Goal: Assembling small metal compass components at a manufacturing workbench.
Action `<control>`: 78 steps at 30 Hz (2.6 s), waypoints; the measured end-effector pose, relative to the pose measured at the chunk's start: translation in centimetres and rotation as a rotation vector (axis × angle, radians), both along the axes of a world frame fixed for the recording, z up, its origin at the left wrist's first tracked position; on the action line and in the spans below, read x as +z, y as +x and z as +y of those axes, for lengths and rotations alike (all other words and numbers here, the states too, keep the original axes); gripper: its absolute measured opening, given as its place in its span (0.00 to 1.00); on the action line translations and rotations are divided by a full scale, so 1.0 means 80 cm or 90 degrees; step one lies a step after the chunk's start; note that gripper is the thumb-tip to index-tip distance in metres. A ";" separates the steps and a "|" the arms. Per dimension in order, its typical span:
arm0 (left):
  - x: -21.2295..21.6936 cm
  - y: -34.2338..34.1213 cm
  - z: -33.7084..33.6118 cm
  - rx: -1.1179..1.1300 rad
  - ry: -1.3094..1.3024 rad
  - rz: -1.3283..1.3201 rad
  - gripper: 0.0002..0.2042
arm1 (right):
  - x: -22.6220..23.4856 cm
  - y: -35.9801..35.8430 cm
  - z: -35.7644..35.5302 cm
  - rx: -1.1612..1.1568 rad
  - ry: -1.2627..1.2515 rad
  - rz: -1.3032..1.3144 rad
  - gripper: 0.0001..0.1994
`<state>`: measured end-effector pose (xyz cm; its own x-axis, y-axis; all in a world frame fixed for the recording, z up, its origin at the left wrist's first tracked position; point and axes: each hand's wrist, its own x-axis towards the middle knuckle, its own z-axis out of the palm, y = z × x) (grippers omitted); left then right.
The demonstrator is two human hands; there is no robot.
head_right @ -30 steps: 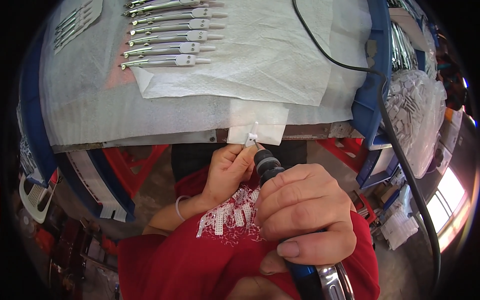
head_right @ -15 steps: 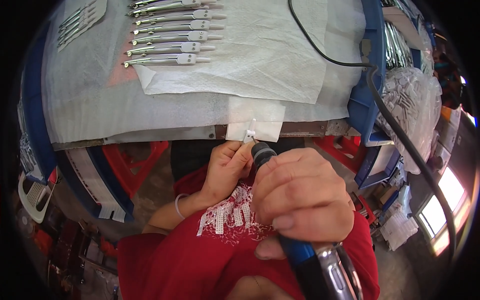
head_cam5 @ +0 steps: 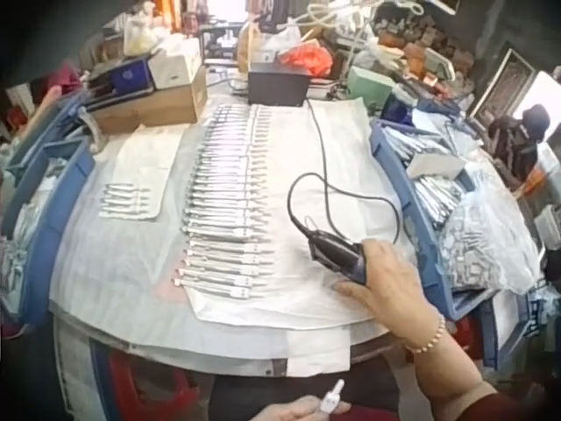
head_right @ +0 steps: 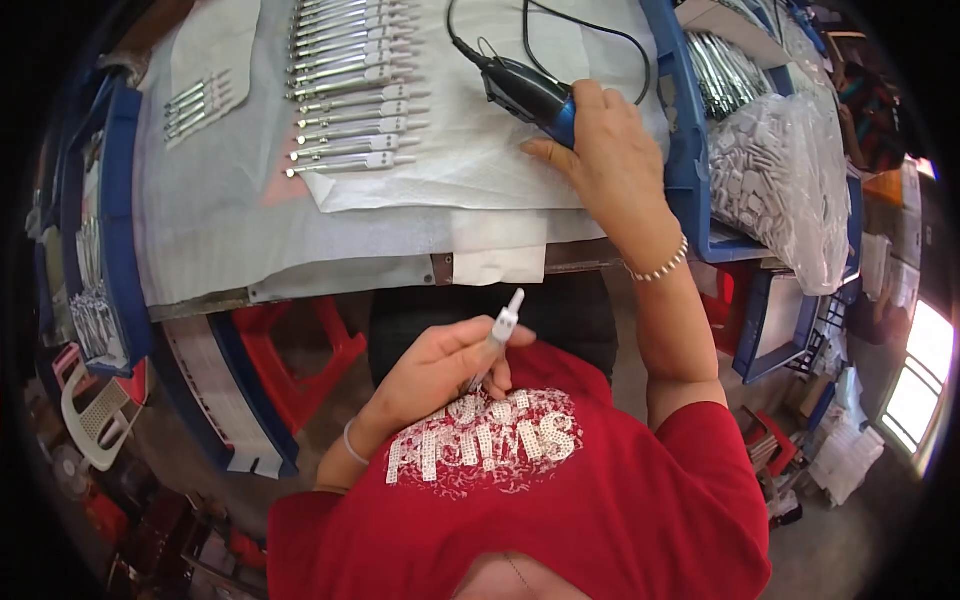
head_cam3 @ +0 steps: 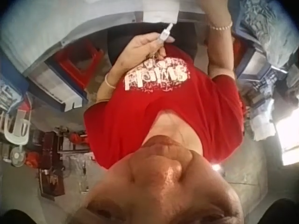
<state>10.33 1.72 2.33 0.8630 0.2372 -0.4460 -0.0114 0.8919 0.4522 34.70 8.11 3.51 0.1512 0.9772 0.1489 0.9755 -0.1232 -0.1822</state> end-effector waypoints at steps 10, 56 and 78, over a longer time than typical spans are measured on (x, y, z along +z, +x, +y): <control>0.034 -0.004 0.030 0.316 0.284 0.124 0.06 | 0.050 -0.062 -0.085 0.208 -0.158 0.575 0.11; 0.026 -0.014 0.043 0.070 0.818 0.246 0.06 | 0.007 -0.105 -0.106 0.020 -0.492 1.063 0.10; 0.038 -0.026 0.067 -0.011 0.875 0.222 0.04 | 0.011 -0.108 -0.094 0.024 -0.547 1.105 0.12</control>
